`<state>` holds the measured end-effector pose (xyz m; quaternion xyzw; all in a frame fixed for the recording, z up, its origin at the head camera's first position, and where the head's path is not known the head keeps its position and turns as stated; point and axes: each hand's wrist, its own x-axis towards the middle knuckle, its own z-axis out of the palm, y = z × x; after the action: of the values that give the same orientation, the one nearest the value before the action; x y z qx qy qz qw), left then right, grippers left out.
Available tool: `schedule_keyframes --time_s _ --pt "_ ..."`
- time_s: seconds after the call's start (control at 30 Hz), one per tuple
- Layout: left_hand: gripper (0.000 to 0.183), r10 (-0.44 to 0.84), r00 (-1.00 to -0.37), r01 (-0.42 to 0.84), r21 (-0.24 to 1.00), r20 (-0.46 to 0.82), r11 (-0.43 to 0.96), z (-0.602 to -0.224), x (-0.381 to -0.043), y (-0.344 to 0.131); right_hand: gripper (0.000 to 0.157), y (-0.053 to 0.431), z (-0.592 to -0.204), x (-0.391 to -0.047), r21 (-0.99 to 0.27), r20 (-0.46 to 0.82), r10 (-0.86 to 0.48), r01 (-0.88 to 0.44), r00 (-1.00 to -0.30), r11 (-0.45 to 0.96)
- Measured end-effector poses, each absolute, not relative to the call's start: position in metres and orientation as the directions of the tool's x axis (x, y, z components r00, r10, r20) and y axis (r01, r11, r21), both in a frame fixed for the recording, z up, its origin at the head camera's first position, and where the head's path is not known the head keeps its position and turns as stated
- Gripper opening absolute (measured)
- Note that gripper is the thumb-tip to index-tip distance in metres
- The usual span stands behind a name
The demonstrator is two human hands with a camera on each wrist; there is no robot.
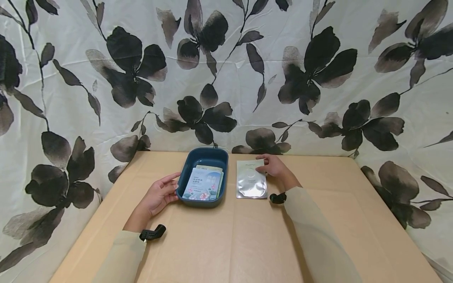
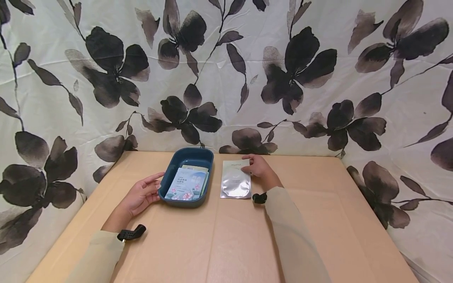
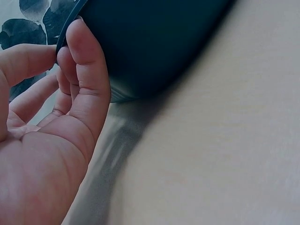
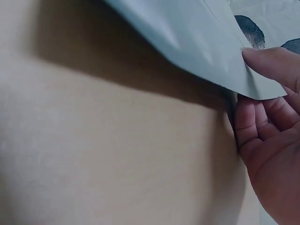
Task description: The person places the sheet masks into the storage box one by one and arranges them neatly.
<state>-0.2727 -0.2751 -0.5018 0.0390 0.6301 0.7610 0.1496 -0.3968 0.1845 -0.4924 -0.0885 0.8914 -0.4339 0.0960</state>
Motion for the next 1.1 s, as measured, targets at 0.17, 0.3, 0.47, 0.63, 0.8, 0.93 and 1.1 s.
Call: schedule_keyframes --time_s 0.17,0.3,0.47,0.63,0.8,0.93,1.1 --pt "0.06 0.278 -0.952 -0.178 0.972 -0.13 -0.156 -0.501 -0.273 -0.274 0.056 0.186 -0.493 -0.394 -0.84 -0.087 -0.249 -0.063 -0.964 0.538" --pt "0.059 0.27 -0.953 -0.181 0.971 -0.135 -0.154 -0.5 -0.273 -0.273 0.062 0.188 -0.494 -0.394 -0.87 -0.094 -0.263 -0.05 -0.96 0.491" --pt "0.059 0.266 -0.955 -0.179 0.972 -0.134 -0.153 -0.5 -0.273 -0.272 0.062 0.191 -0.494 -0.394 -0.858 -0.076 -0.267 -0.073 -0.961 0.508" --pt "0.06 0.263 -0.955 -0.181 0.97 -0.135 -0.162 -0.501 -0.274 -0.272 0.058 0.193 -0.499 -0.394 -0.864 -0.06 -0.244 -0.072 -0.968 0.498" --pt "0.06 0.264 -0.955 -0.184 0.968 -0.135 -0.17 -0.502 -0.274 -0.271 0.058 0.195 -0.501 -0.392 -0.88 -0.038 -0.252 -0.088 -0.967 0.468" --pt "0.06 0.267 -0.955 -0.18 0.968 -0.13 -0.174 -0.503 -0.274 -0.271 0.059 0.196 -0.502 -0.391 -0.896 -0.031 -0.26 -0.088 -0.965 0.435" --pt "0.061 0.268 -0.955 -0.178 0.968 -0.128 -0.175 -0.503 -0.274 -0.271 0.06 0.196 -0.503 -0.388 -0.916 -0.032 -0.255 -0.074 -0.966 0.395"
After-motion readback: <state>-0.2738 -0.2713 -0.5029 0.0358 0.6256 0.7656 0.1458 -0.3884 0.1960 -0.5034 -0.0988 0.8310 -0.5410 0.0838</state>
